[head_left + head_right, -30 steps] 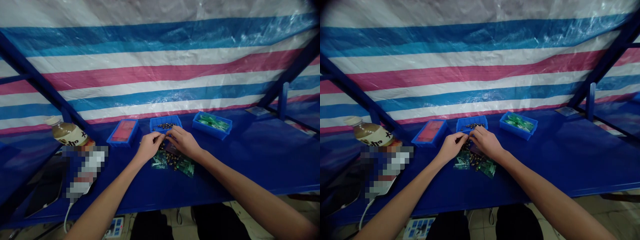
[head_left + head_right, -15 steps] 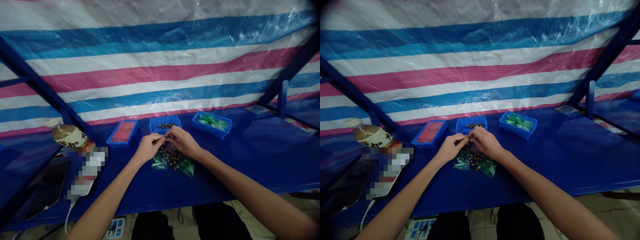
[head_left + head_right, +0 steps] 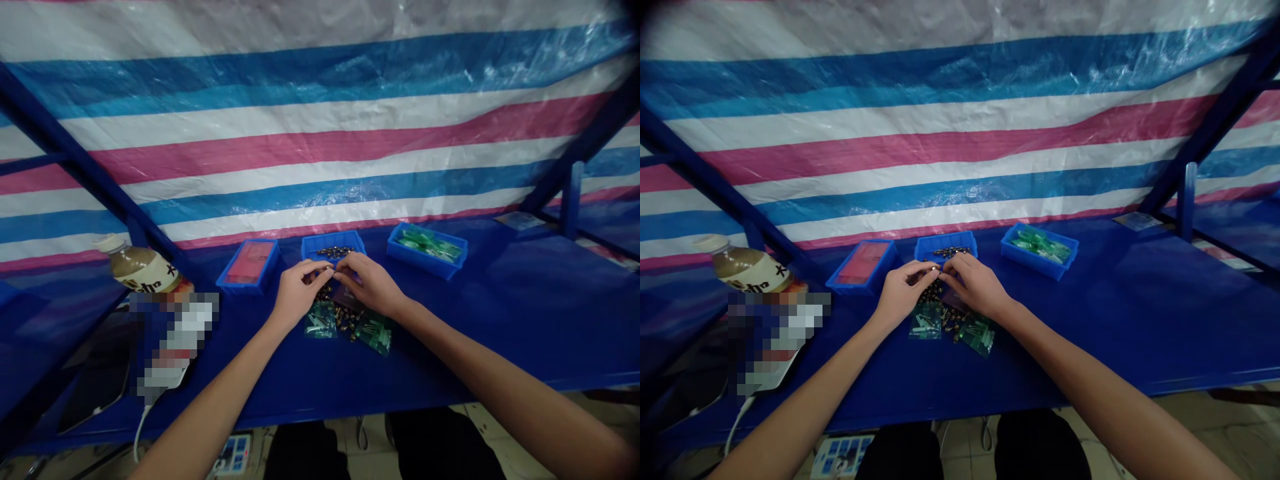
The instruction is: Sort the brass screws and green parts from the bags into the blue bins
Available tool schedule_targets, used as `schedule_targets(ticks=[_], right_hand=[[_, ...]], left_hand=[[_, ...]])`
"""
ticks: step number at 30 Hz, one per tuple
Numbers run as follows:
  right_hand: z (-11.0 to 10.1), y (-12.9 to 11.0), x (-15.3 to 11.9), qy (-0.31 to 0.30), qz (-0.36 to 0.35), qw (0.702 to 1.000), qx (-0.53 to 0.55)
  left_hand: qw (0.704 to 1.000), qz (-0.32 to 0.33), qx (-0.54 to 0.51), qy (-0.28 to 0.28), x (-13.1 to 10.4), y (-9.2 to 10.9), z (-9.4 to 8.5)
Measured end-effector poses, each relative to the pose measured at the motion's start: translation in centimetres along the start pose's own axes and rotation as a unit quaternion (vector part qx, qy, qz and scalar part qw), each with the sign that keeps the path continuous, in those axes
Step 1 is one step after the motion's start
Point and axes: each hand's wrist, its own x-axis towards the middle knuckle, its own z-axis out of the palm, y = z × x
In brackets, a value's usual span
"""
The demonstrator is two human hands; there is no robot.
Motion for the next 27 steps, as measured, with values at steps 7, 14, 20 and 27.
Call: schedule_targets(ticks=[7,14,20,27], right_hand=[[-0.1,-0.8,0.1,0.002,0.013,0.998,0.059],[0.0,0.7,0.3,0.088,0.052,0.995,-0.006],[-0.7,2.3,0.5,0.142,0.072,0.974,-0.161],[0.2,0.5,0.0,-0.07,0.024,0.975,-0.208]], left_hand=[[0.999,0.027,-0.024,-0.005,-0.1,-0.3,0.1],[0.995,0.066,0.071,-0.002,-0.1,-0.2,0.0],[0.98,0.092,0.178,0.011,-0.2,-0.4,0.2],[0.971,0.077,0.218,0.057,-0.1,-0.3,-0.4]])
